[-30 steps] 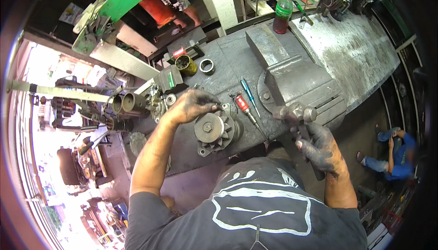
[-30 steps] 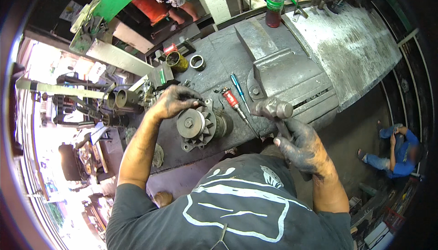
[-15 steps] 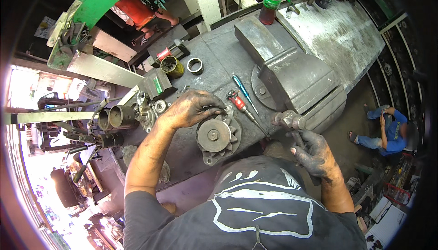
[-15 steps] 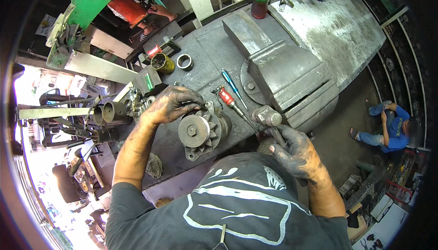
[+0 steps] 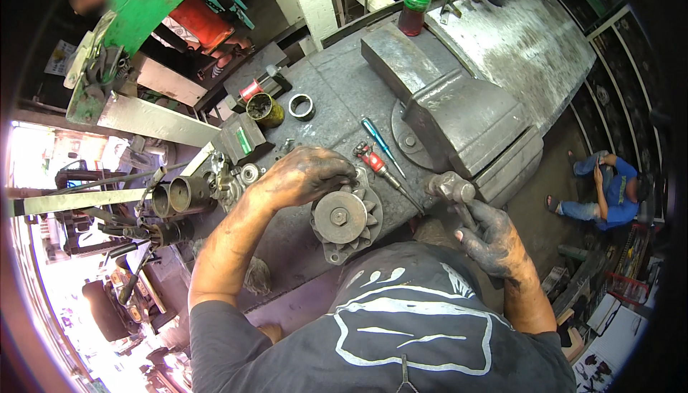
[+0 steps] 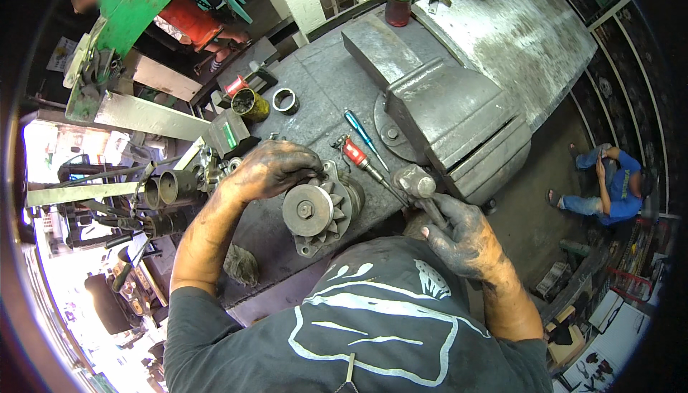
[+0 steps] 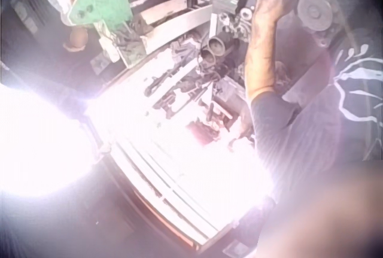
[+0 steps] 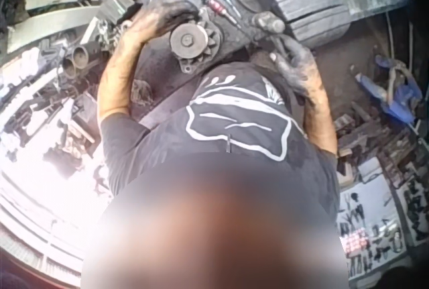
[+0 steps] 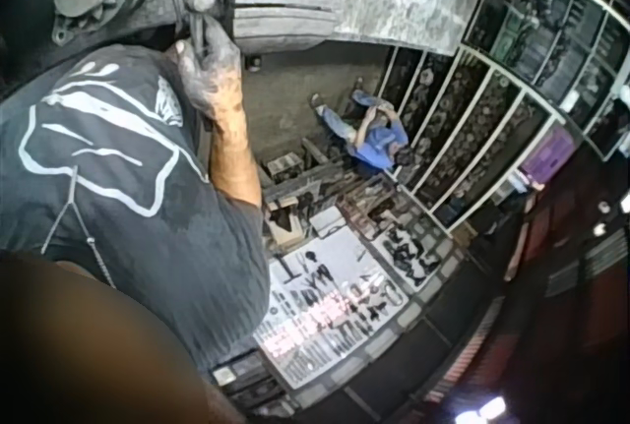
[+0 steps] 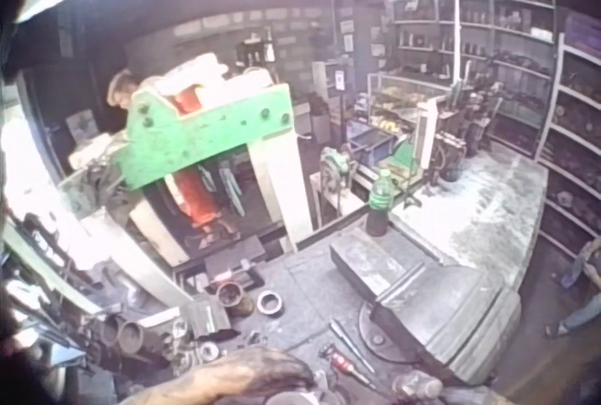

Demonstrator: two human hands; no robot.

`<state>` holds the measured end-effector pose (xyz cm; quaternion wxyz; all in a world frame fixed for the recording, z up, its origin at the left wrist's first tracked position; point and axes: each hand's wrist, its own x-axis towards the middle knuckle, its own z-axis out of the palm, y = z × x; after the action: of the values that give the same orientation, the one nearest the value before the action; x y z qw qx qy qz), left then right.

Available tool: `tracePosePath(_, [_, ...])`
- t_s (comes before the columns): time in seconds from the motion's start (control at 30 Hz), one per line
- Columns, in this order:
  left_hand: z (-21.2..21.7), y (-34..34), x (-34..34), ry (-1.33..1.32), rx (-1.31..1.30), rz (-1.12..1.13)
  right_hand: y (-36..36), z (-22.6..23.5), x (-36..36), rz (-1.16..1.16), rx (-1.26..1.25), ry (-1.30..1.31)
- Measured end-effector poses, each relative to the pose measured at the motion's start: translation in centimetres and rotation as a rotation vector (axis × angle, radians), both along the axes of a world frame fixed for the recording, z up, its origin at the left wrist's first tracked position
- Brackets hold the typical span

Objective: The person assembles a mechanical component on a workbench using a red impact wrench and a hammer. They tighten bolts, reposition the part, and strike it with the hammer while other people are visible in the background.

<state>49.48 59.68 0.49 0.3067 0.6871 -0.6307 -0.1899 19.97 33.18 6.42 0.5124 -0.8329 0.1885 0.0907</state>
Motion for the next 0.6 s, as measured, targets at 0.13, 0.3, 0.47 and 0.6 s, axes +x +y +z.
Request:
tracePosePath(0.13, [0.1, 0.0, 0.0, 0.027, 0.029, -0.017, 0.0, -0.2, 0.0, 0.022, -0.038, -0.09])
tracePosePath(0.3, [0.5, -0.2, -0.1, -0.085, 0.039, -0.06, 0.0, 0.6, 0.5, 0.026, -0.044, -0.055])
tracePosePath(0.47, [0.6, -0.8, 0.4, -0.023, 0.062, -0.092, 0.3, 1.5, 1.0, 0.067, -0.079, -0.004])
tracePosePath(0.6, [0.2, -0.9, 0.7, 0.095, 0.116, -0.099, 0.5, 2.0, 1.4, 0.105, -0.112, 0.014])
